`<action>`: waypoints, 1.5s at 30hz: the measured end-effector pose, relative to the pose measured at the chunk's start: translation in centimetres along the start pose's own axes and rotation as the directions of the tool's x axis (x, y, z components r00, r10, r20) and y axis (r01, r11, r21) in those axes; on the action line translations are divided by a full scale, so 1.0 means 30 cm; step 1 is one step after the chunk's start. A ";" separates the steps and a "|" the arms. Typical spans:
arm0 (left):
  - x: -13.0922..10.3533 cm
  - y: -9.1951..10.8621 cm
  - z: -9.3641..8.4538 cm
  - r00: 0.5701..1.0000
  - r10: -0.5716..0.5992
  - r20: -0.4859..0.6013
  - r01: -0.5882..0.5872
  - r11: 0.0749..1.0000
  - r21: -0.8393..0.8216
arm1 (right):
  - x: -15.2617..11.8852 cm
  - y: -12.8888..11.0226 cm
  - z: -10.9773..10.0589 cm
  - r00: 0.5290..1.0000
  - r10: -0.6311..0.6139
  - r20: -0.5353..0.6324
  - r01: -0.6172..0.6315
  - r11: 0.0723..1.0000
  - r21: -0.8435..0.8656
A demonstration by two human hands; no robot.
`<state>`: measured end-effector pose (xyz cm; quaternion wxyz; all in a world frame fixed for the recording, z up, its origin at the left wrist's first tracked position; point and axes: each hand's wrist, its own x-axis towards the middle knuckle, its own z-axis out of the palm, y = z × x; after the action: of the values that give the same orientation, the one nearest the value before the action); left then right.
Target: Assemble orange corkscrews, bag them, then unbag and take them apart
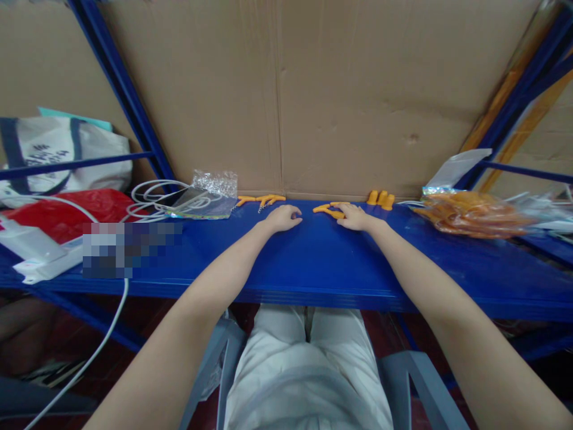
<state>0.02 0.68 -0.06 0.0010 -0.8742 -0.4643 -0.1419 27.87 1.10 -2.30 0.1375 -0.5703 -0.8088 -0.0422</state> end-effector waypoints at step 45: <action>-0.012 -0.173 0.018 0.818 -0.574 -0.028 0.575 0.818 0.024 | -0.011 -0.049 -0.049 0.987 0.097 0.131 -0.079 0.987 -0.138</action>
<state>-4.24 3.41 -1.35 -0.0235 -0.6921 -0.7083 -0.1367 26.87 -0.03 -0.84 0.0453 -0.6147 -0.7858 -0.0503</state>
